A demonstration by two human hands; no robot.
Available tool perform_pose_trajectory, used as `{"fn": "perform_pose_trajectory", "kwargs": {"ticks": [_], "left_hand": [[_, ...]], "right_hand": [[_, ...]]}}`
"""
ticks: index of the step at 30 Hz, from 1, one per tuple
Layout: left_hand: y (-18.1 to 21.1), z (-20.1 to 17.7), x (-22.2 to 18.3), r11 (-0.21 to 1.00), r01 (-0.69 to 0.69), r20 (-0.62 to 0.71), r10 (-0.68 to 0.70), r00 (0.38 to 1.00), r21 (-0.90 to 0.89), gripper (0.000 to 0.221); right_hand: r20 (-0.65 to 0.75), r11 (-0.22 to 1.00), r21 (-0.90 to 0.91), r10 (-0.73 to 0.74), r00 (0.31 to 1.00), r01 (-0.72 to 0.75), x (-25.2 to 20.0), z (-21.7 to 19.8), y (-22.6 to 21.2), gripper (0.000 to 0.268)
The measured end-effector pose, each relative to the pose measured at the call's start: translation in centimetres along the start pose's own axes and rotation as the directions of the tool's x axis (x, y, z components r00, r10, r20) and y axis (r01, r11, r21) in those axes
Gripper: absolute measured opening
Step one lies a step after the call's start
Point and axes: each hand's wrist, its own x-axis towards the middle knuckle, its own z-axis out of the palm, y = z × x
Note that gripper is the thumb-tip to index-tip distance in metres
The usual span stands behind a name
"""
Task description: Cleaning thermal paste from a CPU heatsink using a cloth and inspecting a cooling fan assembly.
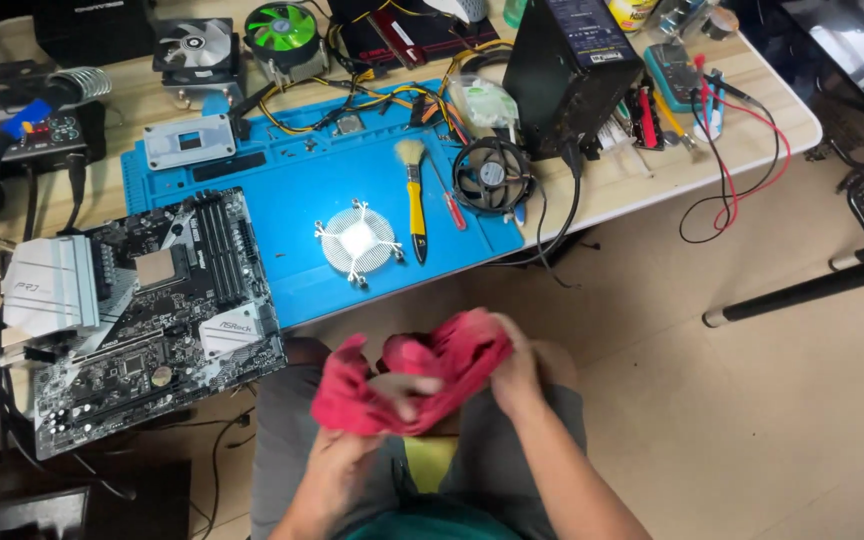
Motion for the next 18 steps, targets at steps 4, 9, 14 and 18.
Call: {"fn": "perform_pose_trajectory", "kwargs": {"ticks": [4, 9, 14, 18], "left_hand": [[-3.8, -7.1, -2.4, 0.961, 0.247, -0.468, -0.162, 0.869, 0.126, 0.057], [-4.9, -7.3, -1.3, 0.447, 0.501, -0.433, -0.252, 0.866, 0.741, 0.048], [-5.4, -3.5, 5.5, 0.497, 0.079, -0.056, -0.062, 0.997, 0.864, 0.07], [-5.6, -0.8, 9.1, 0.5, -0.032, 0.079, -0.072, 0.994, 0.865, 0.042]], "right_hand": [[-0.002, 1.0, -0.021, 0.019, 1.0, -0.019, 1.5, -1.8, -1.6, 0.04], [-0.007, 0.996, -0.057, 0.075, 0.997, -0.075, 1.2, -2.0, -2.3, 0.042], [-0.018, 0.99, -0.081, 0.113, 0.993, -0.114, -0.2, -1.7, -2.0, 0.044], [-0.049, 0.982, -0.099, 0.155, 0.987, -0.16, -0.5, -2.5, -2.5, 0.045]]}}
